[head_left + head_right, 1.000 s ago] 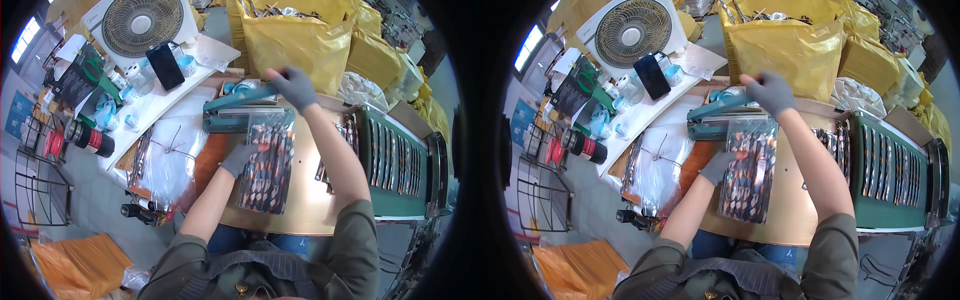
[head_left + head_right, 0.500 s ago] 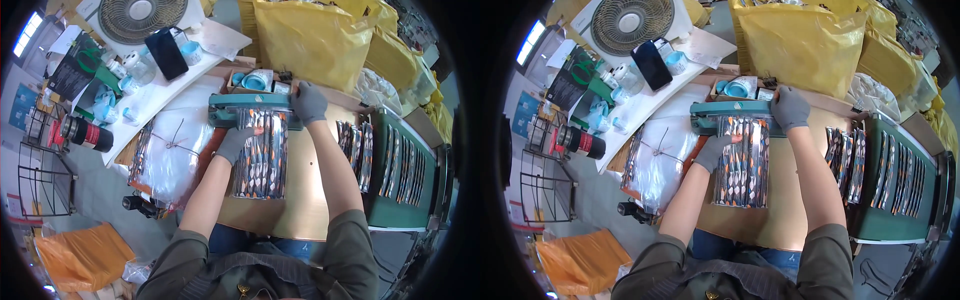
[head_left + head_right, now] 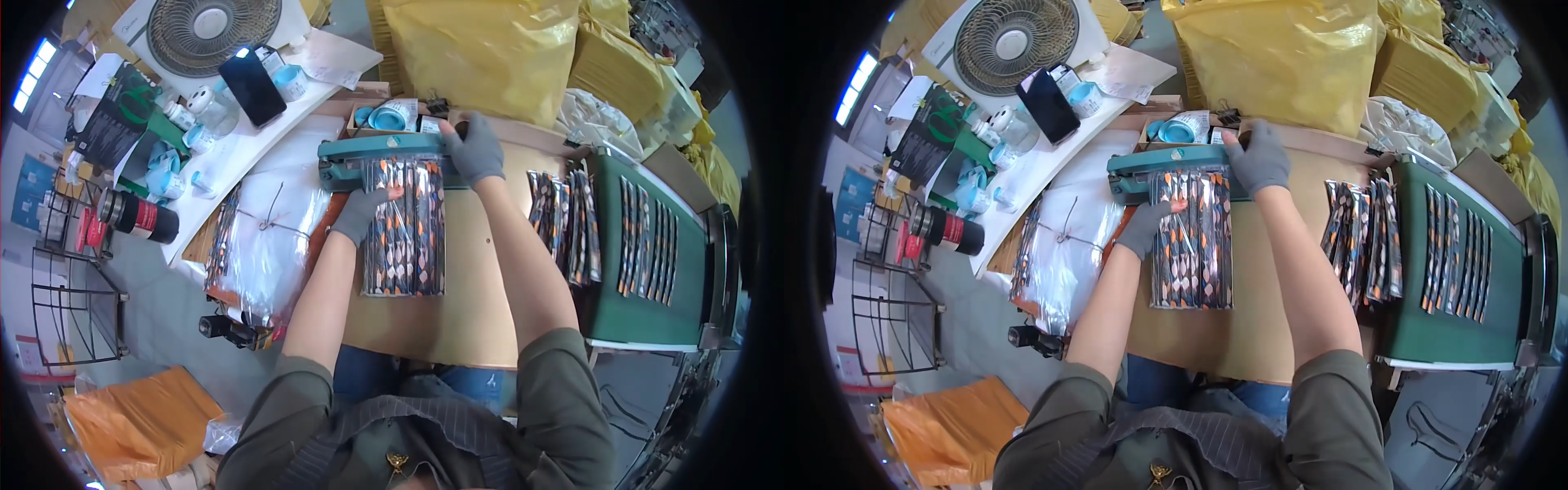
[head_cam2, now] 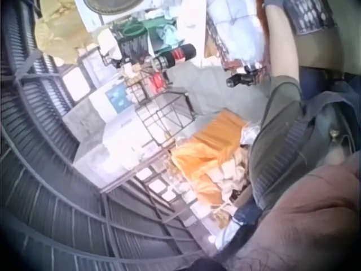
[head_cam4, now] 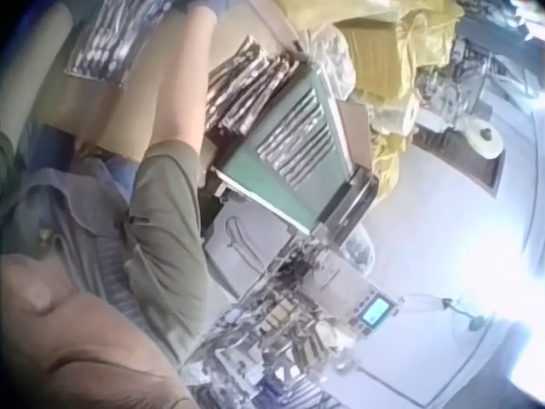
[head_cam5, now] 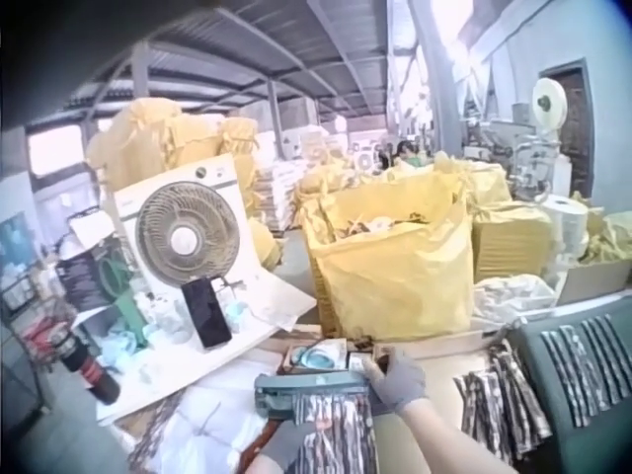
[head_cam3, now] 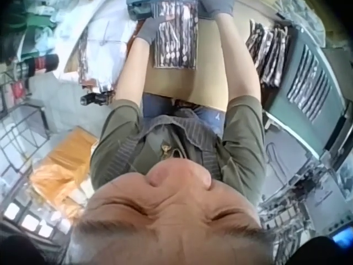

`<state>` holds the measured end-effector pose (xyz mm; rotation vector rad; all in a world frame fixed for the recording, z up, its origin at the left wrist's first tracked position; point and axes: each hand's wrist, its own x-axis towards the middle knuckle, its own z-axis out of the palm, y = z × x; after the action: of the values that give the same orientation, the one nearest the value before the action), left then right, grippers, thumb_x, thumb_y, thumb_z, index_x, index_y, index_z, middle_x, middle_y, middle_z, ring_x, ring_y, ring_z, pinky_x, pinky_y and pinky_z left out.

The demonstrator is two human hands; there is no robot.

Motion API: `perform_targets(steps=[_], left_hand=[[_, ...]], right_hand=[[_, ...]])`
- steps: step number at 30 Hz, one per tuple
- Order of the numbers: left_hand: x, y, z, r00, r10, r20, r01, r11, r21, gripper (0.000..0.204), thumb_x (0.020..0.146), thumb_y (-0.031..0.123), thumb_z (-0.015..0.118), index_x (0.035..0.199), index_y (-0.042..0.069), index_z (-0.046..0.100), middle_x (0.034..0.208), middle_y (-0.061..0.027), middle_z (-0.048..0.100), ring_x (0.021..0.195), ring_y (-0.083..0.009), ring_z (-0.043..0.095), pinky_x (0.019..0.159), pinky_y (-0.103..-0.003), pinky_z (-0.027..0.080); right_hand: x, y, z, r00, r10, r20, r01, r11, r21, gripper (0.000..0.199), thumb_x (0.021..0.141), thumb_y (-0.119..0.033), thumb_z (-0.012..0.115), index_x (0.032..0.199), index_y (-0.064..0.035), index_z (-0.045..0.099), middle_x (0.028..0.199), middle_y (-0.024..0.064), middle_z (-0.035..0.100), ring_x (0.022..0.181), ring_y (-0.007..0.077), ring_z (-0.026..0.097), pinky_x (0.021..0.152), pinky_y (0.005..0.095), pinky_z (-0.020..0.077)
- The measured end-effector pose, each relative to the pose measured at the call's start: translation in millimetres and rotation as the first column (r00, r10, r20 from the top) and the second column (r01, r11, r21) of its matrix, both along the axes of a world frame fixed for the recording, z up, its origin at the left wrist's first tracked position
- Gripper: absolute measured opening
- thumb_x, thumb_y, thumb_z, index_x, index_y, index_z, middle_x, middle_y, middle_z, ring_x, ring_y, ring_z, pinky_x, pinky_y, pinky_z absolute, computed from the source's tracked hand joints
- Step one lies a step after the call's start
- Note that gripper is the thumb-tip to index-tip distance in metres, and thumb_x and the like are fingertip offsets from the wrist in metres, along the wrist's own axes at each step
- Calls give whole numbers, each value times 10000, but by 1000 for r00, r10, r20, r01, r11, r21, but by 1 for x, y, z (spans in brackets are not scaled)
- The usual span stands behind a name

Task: Packing bundles of products into plastic bags and sealing them using stationary and handheld tools.

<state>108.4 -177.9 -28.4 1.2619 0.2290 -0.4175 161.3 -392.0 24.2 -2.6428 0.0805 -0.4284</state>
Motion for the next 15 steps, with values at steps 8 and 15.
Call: perform_targets(steps=[8,15], left_hand=[[-60,64,30,952,-151,265,14,889,458,365,763,244,694,1029,4,623,909,-89,666,826,-198,638,758,-311,491],[-158,200,2,863,-189,468,-435,190,880,283,764,305,648,793,24,638,716,-171,617,653,-268,592,634,-339,463]], right_hand=[[-269,0,-81,921,386,52,-389,914,116,625,864,-303,536,1331,45,310,1239,261,440,1131,407,438,972,429,348],[-324,-31,-72,905,420,69,-418,907,-50,497,842,-245,547,1250,16,437,1218,217,478,1143,380,439,983,438,342]])
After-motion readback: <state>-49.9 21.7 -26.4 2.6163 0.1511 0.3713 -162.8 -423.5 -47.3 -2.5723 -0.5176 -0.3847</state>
